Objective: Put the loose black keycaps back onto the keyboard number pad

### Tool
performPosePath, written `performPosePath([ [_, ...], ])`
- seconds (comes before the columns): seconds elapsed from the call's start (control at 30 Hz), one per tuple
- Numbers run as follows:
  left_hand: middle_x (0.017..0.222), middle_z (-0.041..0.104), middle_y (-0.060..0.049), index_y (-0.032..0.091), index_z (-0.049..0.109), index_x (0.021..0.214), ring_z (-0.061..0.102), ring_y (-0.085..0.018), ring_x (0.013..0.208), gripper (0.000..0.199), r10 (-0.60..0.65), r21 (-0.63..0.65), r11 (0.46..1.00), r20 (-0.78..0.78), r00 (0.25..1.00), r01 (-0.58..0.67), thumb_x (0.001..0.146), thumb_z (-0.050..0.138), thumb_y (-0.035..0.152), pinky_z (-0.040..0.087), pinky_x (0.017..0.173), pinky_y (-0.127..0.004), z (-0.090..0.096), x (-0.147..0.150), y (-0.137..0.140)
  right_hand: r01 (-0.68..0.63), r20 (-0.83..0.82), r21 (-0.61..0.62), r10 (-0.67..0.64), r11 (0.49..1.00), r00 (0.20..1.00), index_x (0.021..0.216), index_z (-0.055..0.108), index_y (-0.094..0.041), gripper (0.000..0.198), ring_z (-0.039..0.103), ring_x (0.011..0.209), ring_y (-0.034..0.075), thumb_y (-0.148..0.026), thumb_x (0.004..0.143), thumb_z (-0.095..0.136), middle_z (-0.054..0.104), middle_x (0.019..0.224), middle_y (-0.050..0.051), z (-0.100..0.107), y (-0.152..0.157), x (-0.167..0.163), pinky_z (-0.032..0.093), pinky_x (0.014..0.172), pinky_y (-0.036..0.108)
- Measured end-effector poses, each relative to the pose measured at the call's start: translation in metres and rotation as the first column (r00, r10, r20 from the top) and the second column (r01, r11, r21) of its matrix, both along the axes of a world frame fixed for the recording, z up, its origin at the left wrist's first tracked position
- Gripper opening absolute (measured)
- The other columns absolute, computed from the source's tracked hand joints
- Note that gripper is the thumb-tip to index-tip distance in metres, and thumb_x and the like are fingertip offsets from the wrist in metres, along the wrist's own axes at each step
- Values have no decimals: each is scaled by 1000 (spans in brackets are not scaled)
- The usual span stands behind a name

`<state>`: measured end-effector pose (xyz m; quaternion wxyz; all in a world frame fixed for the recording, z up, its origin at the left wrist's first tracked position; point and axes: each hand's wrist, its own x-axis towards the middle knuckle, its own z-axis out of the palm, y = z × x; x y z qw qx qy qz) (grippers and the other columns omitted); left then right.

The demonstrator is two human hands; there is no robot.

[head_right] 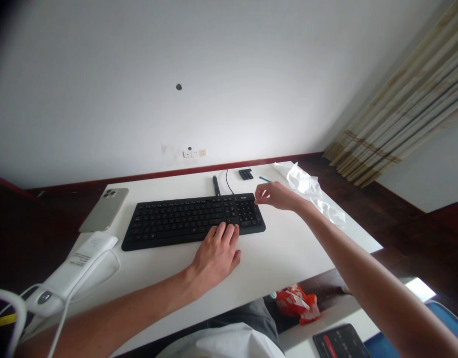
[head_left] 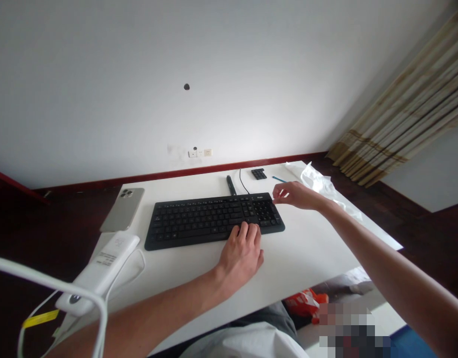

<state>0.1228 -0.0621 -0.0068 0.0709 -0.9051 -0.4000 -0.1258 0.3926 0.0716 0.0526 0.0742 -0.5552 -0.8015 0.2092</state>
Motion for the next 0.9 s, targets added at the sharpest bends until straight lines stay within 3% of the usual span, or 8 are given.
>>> performPosePath([
  [0.1,123,61,-15,6,55,143,50,-29,112,56,-3,0,1000,2,1000,3,98,58,39,46,91,-43,1,0,0,123,59,-191,-113,974,992,87,68,-23,43,71,72,22,-65,80,71,77,83,6,-9,11,10,53,62,33],
  [0.17,122,61,-15,5,54,143,50,-29,112,57,-7,2,1000,2,1000,7,98,58,39,46,91,-43,1,-1,0,150,67,-384,-135,911,989,89,69,-21,52,72,71,23,-71,77,71,78,84,9,-13,15,13,53,58,32],
  [0.23,122,61,-15,3,54,144,50,-29,112,58,-9,5,1000,2,1000,9,99,57,40,46,91,-43,1,-1,0,136,54,-484,-125,865,991,90,71,-21,56,73,74,24,-75,76,69,78,86,10,-14,17,13,53,58,31],
  [0.57,121,60,-14,5,56,141,50,-29,113,54,-12,-2,1000,-1,1000,12,98,58,39,46,91,-42,2,-1,0,51,137,-557,31,829,990,75,69,-23,54,68,78,22,-76,72,71,75,83,7,-13,34,5,48,63,31],
  [0.9,119,60,-13,5,56,141,51,-29,110,54,-9,-12,1000,4,1000,9,98,58,39,47,89,-42,3,-1,1,159,337,-659,100,735,936,77,68,-19,62,52,66,16,-76,59,83,67,82,6,-11,59,-10,39,60,31],
])
